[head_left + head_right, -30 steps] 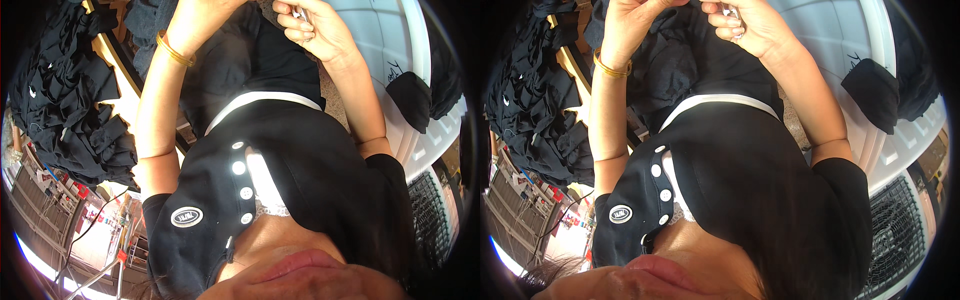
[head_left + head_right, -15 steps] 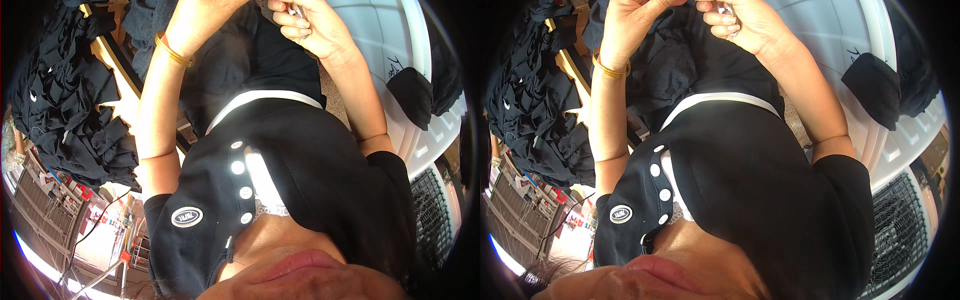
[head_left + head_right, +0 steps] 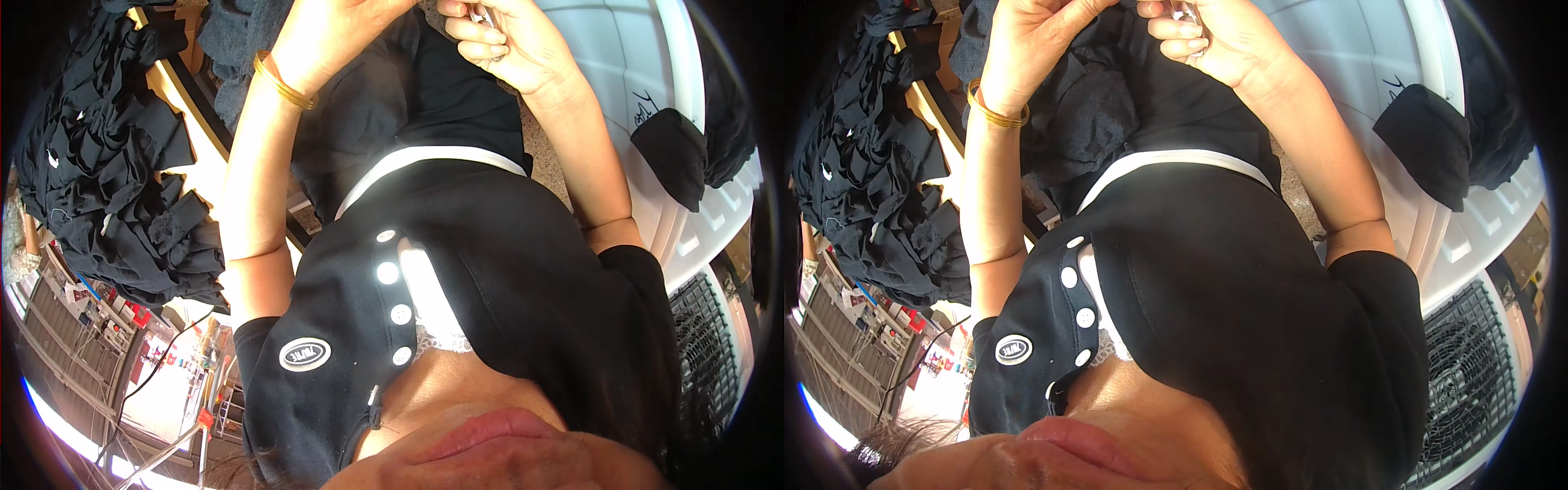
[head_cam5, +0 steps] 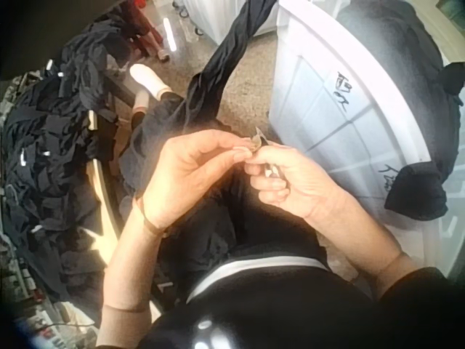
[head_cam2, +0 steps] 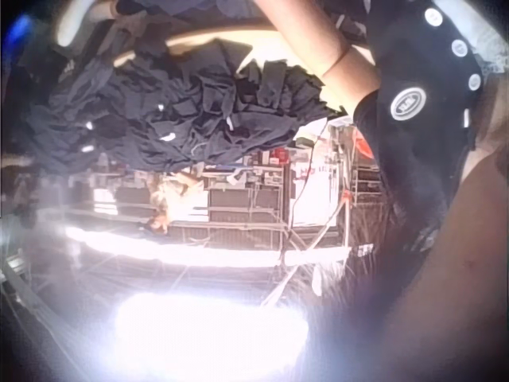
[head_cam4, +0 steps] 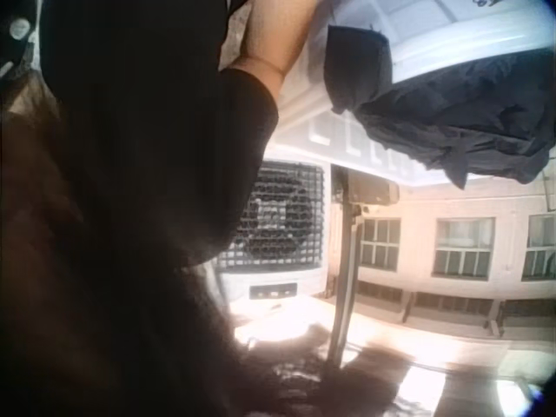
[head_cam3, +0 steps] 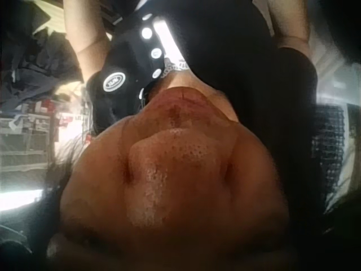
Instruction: Trimming threads and attaching paper labels to black clothing items using small scissors.
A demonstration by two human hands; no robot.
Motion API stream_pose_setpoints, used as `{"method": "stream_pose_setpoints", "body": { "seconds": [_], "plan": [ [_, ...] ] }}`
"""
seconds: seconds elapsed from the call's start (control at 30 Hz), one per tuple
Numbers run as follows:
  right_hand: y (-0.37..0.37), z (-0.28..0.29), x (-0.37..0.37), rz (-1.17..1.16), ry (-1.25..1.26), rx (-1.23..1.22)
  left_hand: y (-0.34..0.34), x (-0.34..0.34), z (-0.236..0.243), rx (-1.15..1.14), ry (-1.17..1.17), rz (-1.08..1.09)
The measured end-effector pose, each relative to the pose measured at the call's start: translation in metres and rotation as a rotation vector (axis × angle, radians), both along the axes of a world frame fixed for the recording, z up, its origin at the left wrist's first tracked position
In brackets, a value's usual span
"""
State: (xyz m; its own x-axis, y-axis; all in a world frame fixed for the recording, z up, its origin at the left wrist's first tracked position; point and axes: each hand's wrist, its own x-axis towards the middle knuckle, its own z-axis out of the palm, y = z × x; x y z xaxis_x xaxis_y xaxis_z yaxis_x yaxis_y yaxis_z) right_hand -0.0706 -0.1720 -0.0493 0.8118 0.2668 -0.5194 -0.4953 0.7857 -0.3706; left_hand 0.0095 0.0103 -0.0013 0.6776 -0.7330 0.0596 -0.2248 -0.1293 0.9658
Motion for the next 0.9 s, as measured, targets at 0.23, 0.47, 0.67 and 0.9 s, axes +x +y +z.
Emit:
{"method": "stream_pose_setpoints", "body": {
  "seconds": [0.23,0.47,0.67,0.9],
  "plan": [
    [-0.0007,-0.0029,0.0002,0.0,-0.019,0.03,-0.0013,-0.0007,0.0065,0.056,-0.177,-0.015],
    [-0.0014,-0.0032,-0.0003,-0.016,-0.034,0.025,-0.0023,-0.0012,0.0064,0.044,-0.248,-0.028],
    [-0.0025,-0.0011,-0.0001,-0.032,-0.045,0.055,-0.0036,0.0011,0.0031,0.019,-0.331,-0.038],
    [-0.0037,-0.0013,0.0021,-0.007,-0.064,0.062,-0.0041,0.001,0.0027,0.025,-0.468,-0.033]
  ]
}}
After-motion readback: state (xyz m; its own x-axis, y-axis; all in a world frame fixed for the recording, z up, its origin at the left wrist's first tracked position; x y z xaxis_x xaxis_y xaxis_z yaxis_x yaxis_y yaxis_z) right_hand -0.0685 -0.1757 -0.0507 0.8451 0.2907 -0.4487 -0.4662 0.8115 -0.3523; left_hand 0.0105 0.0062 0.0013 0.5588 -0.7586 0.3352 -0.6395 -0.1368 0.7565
